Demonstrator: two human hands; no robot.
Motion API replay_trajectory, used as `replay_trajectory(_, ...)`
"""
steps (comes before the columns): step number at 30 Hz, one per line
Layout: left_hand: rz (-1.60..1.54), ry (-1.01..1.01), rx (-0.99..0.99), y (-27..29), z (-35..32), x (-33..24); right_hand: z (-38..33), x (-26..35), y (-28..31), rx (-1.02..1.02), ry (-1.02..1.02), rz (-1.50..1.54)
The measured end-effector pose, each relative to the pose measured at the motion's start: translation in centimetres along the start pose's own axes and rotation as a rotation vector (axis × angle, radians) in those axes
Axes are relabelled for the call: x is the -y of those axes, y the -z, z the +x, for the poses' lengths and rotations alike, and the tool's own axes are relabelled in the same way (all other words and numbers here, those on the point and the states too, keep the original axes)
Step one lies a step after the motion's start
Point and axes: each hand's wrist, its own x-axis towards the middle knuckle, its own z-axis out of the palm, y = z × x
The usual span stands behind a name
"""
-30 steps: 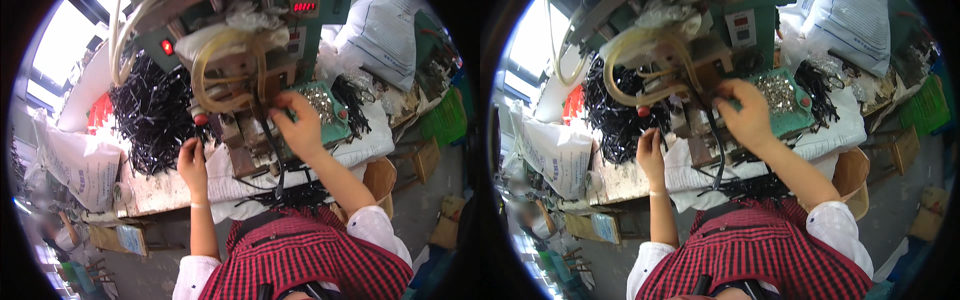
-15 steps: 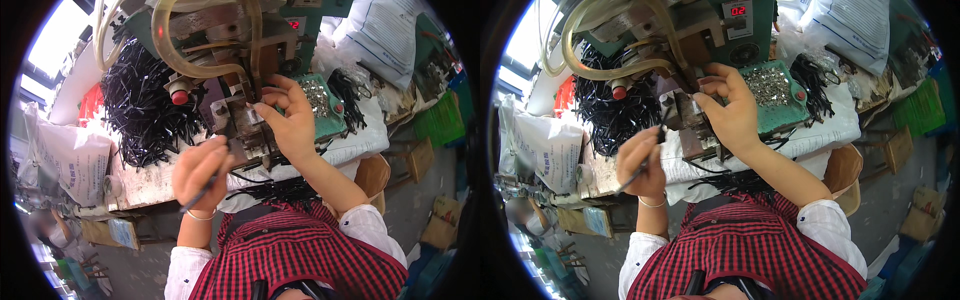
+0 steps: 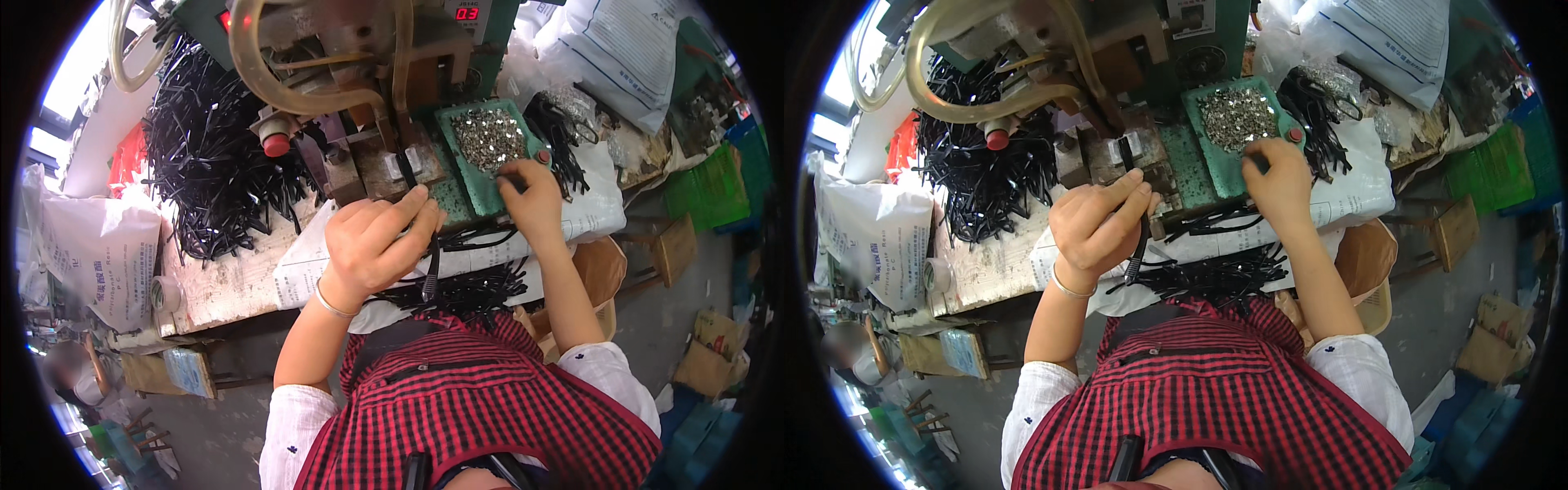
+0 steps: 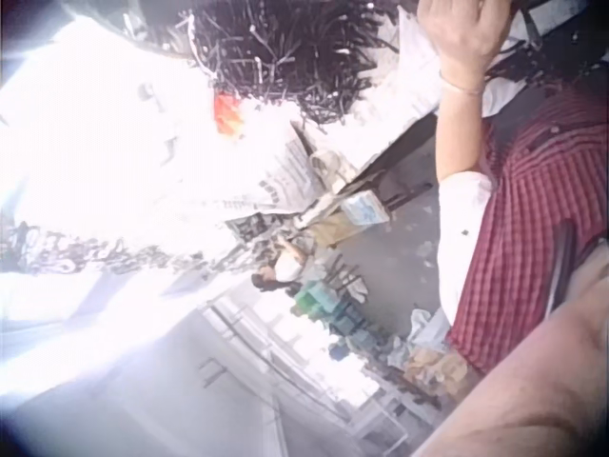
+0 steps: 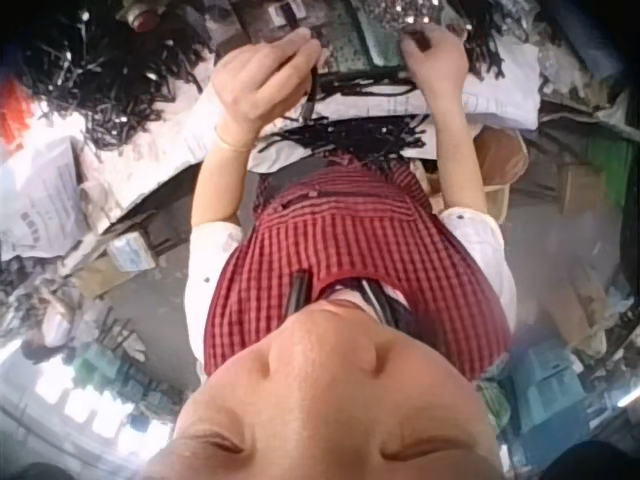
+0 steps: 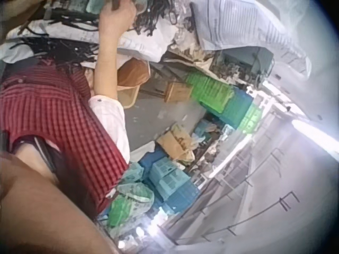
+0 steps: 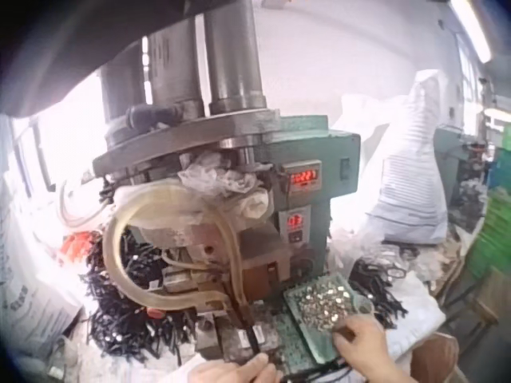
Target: The person repeatedly picks a black cable and a small metallic component, inserts them into a press machine, and operates the lever to crimp the connector onto the cable. The finished assemblies are placed into a pile on the table.
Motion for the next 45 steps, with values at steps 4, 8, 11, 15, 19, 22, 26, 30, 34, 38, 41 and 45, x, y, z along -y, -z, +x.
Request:
replay_trajectory(4,-0.042,0.058,0.076,1.3,0.3,-0.5,0.1,0.9,-1.5,-0.114,0.169,-0.27)
replay_trajectory(8,-0.117,0.232,-0.032,1.9,-1.4,-3.0,0.2,0.8,-1.6,-0.131,0.181,-0.325)
replay_trajectory(11,0.219,0.26,0.114,8.2,-3.9,-4.6,-0.7,-0.4,-1.4,-0.189,0.007,-0.067)
replay_trajectory(15,0.584,0.407,-0.143,11.1,-2.8,2.1,-0.4,-0.8,-0.9,-0.186,-0.016,0.154)
replay_trajectory(19,0.775,0.641,0.207,8.9,-7.1,12.2,1.9,2.7,-1.6,-0.133,-0.019,0.242)
replay_trajectory(22,0.633,0.679,0.197,5.4,-12.9,17.3,2.0,0.9,-2.3,-0.06,-0.115,0.268)
replay_trajectory(26,0.485,0.663,-0.106,7.3,-8.7,11.3,-1.0,-0.7,-0.5,-0.229,-0.016,0.169)
replay_trajectory(30,0.6,0.849,0.088,9.9,-12.3,10.8,-3.6,-2.3,2.5,-0.327,0.112,-0.048)
replay_trajectory(34,0.532,0.832,0.061,6.8,-16.8,11.5,-4.4,-3.8,3.2,-0.406,0.206,-0.179)
replay_trajectory(38,0.488,0.874,0.036,5.9,-13.6,8.3,-3.2,0.6,2.4,-0.344,0.097,0.139)
replay_trajectory(41,-0.058,1.085,-0.362,5.5,-9.9,6.8,0.3,7.3,1.7,-0.185,0.351,0.31)
replay_trajectory(45,-0.154,1.078,-0.276,4.0,-11.1,7.9,3.9,11.5,-2.3,-0.183,0.38,0.465)
